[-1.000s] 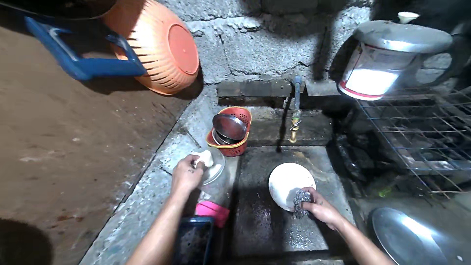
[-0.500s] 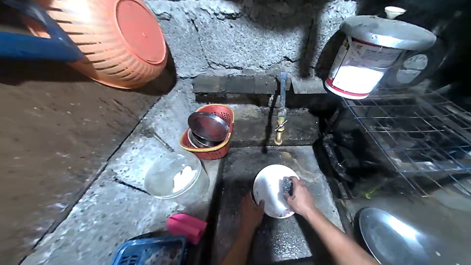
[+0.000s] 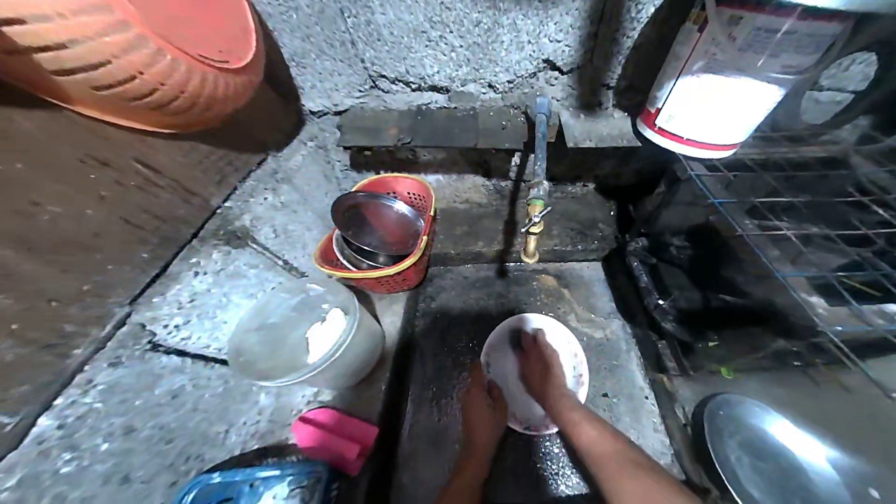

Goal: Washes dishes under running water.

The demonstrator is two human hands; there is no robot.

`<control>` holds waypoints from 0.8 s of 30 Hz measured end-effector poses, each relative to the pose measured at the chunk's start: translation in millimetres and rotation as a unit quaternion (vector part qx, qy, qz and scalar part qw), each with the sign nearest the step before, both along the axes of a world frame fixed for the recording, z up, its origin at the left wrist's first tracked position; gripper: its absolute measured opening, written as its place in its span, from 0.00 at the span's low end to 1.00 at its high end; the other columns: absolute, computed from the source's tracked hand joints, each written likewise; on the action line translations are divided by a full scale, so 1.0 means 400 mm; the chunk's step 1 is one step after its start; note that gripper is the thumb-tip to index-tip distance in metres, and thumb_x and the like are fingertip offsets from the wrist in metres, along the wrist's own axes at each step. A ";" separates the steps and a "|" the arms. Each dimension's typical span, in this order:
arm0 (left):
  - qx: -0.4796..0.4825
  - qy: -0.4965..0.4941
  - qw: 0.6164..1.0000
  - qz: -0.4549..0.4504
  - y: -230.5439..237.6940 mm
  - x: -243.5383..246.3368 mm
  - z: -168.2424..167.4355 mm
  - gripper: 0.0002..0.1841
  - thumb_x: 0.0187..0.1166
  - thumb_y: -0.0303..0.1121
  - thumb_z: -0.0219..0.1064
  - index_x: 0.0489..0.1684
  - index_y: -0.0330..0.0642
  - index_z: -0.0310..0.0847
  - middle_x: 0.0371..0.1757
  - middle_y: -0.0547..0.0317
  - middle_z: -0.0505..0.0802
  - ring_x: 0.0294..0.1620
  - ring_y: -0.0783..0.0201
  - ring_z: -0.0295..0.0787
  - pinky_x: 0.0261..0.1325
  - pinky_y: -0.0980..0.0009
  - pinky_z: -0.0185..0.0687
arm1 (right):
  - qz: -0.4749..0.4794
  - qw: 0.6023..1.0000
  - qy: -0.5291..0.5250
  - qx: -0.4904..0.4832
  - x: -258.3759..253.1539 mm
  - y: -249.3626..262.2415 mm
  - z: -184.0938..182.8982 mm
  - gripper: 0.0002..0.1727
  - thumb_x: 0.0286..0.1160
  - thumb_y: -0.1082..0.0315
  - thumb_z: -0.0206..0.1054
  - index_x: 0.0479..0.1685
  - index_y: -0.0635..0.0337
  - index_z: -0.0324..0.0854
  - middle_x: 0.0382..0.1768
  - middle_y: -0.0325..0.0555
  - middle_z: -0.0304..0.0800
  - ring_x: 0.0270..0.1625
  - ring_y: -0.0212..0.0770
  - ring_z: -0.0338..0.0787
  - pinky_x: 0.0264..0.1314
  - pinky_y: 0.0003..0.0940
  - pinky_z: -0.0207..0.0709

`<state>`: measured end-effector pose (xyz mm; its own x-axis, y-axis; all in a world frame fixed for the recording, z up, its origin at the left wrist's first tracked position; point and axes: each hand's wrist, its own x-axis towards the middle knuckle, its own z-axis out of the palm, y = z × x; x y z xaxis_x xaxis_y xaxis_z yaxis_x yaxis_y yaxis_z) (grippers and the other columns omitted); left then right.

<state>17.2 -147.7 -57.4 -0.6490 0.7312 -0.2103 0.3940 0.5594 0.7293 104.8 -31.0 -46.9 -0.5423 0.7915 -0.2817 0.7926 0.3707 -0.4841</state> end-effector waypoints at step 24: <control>0.032 0.080 0.996 -0.033 0.036 -0.056 0.219 0.19 0.85 0.36 0.60 0.69 0.41 0.86 0.56 0.43 0.94 0.56 0.47 0.92 0.64 0.42 0.83 | -0.041 0.939 0.238 -0.244 0.090 -0.161 0.024 0.28 0.86 0.52 0.62 0.78 0.59 0.77 0.68 0.57 0.86 0.69 0.50 0.87 0.76 0.48 0.78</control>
<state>-5.1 -133.3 30.2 -0.6205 0.7819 -0.0599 0.5426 0.4833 0.6871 141.0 -95.3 -37.2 -0.6421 0.6754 -0.3626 0.4586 -0.0406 -0.8877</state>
